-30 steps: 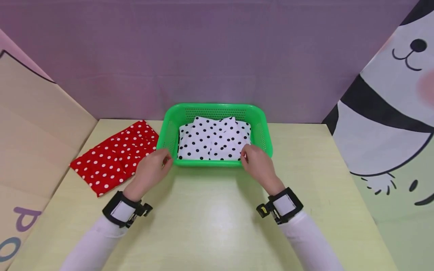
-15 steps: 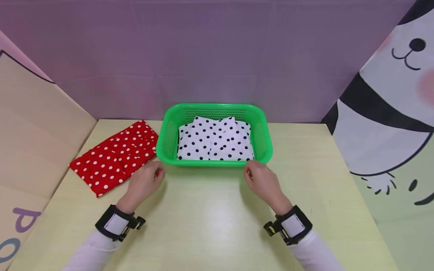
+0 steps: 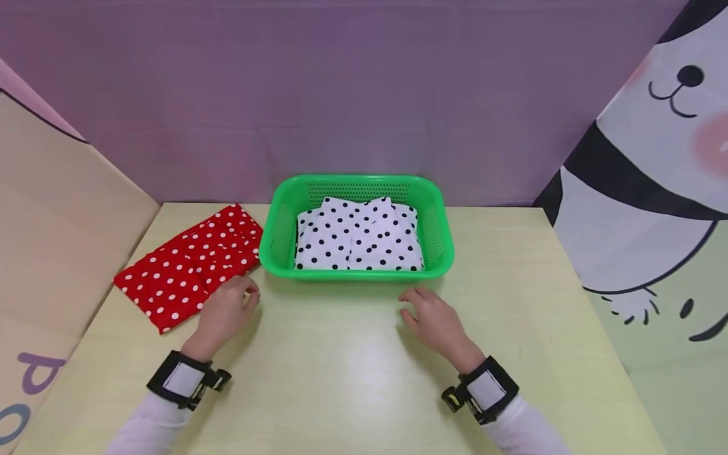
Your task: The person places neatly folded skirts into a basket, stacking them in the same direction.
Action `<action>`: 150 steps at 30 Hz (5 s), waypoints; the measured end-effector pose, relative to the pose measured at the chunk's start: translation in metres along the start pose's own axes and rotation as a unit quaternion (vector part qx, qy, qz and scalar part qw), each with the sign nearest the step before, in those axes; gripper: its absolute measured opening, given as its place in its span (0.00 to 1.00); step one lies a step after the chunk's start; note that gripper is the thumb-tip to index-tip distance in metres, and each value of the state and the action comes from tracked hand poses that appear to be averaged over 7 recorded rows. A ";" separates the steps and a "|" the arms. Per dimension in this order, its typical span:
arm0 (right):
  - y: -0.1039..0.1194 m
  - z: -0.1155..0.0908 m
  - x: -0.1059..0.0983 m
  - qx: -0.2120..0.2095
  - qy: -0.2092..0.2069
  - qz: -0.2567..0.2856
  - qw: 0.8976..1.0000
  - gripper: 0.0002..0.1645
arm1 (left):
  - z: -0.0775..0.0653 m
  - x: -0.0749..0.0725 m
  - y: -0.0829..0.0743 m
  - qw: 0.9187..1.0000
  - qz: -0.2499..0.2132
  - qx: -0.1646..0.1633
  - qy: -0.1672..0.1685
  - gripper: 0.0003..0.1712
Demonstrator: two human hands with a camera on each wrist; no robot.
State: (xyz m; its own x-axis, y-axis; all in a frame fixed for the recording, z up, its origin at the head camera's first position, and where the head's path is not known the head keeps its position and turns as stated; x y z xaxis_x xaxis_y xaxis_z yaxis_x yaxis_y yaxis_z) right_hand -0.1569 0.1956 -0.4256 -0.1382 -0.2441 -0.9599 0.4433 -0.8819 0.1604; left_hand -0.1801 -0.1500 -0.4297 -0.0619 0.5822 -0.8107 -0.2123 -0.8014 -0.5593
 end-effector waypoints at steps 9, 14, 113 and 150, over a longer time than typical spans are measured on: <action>0.012 -0.005 0.006 -0.039 0.005 -0.003 0.999 0.21 | 0.005 -0.015 0.018 1.000 -0.008 -0.014 -0.012 0.16; 0.019 -0.006 0.007 -0.062 -0.001 -0.008 0.998 0.24 | 0.007 -0.022 0.029 0.999 0.001 -0.037 -0.006 0.22; 0.044 -0.016 0.018 -0.078 0.016 0.000 0.997 0.28 | -0.086 -0.038 0.070 0.981 0.023 -0.113 0.156 0.37; 0.107 0.000 0.038 -0.147 0.102 0.012 0.984 0.28 | -0.095 0.004 0.000 0.983 0.028 -0.054 0.171 0.34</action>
State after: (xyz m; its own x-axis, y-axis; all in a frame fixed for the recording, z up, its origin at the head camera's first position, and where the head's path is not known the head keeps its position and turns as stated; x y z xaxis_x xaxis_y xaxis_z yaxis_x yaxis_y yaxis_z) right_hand -0.1151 0.0918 -0.4447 0.0427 -0.1517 -0.9875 0.6854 -0.7147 0.1394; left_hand -0.0873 -0.1612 -0.4497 0.2645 0.4720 -0.8410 -0.1109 -0.8514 -0.5127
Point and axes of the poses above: each hand's wrist, its own z-axis towards the middle knuckle, its own x-axis out of the palm, y = z × x, the point moved 7 cm from there along z, towards the middle knuckle, and after that the axes turned 10 degrees about -z, right-handed, at the moved point
